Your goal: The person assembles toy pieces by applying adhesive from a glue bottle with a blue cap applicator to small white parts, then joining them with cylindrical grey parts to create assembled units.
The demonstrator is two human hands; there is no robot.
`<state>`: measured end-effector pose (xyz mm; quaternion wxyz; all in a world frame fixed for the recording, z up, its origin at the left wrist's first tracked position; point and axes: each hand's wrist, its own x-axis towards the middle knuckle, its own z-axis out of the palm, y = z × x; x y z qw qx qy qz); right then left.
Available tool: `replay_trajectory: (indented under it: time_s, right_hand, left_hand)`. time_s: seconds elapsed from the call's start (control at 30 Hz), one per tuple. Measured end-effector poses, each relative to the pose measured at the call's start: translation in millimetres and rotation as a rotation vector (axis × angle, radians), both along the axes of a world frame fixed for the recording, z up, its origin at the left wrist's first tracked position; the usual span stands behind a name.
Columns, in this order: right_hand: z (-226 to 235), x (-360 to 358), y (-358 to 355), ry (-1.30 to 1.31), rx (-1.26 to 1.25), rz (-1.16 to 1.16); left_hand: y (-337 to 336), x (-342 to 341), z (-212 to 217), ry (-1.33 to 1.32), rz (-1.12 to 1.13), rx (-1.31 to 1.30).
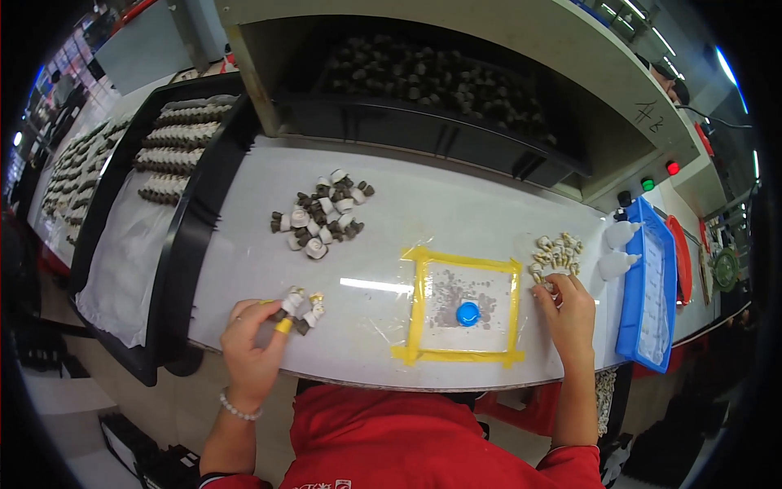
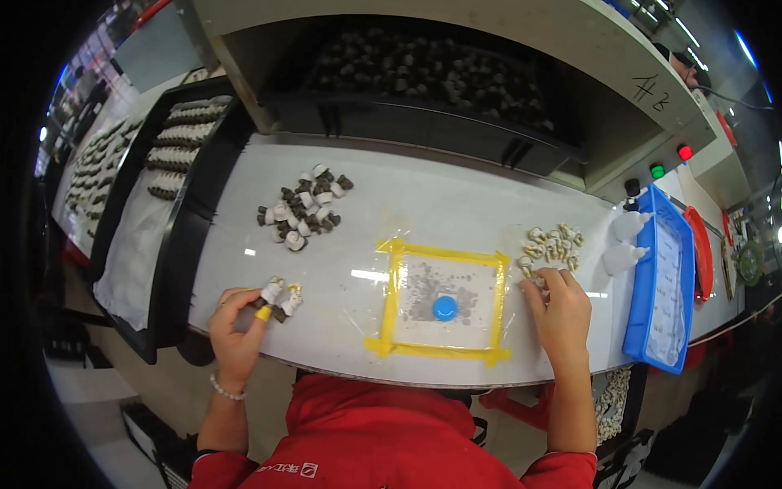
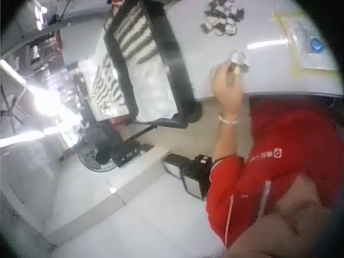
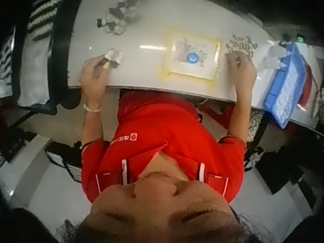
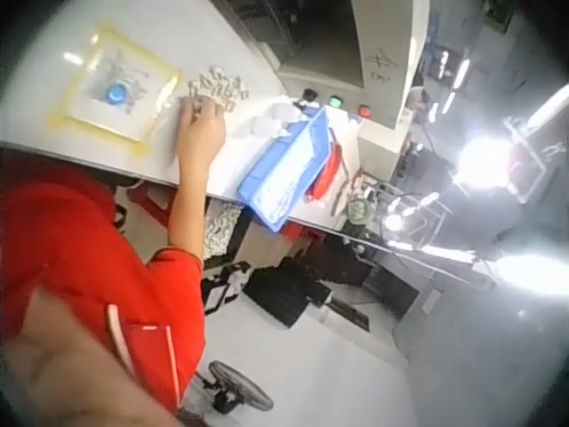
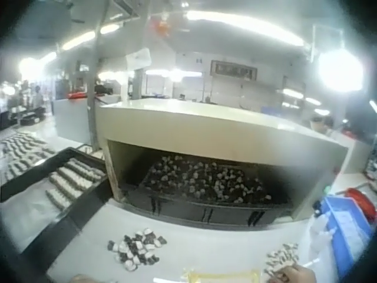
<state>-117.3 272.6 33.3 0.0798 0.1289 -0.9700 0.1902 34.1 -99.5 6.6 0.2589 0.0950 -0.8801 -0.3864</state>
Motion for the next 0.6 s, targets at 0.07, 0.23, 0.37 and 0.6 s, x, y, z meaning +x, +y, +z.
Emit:
replay_trajectory:
  time_s: [0.07, 0.23, 0.37, 0.6]
  right_hand:
    - [-1.3, -0.7, -4.9, 0.005, -0.018, 0.028]
    - [2.0, 3.4, -12.3, 0.019, -0.065, 0.042]
    - [-3.6, 5.0, -10.2, 0.022, -0.091, 0.04]
    - [-3.3, 14.9, -9.9, -0.022, -0.24, 0.189]
  left_hand:
    - [0.7, -1.8, -0.4, 0.012, -0.055, -0.031]
    - [-4.8, 0.3, 4.2, 0.021, -0.173, -0.11]
    - [4.7, -3.3, 14.3, 0.007, -0.201, -0.157]
    - [2.5, -42.9, 29.2, -0.074, -0.055, -0.096]
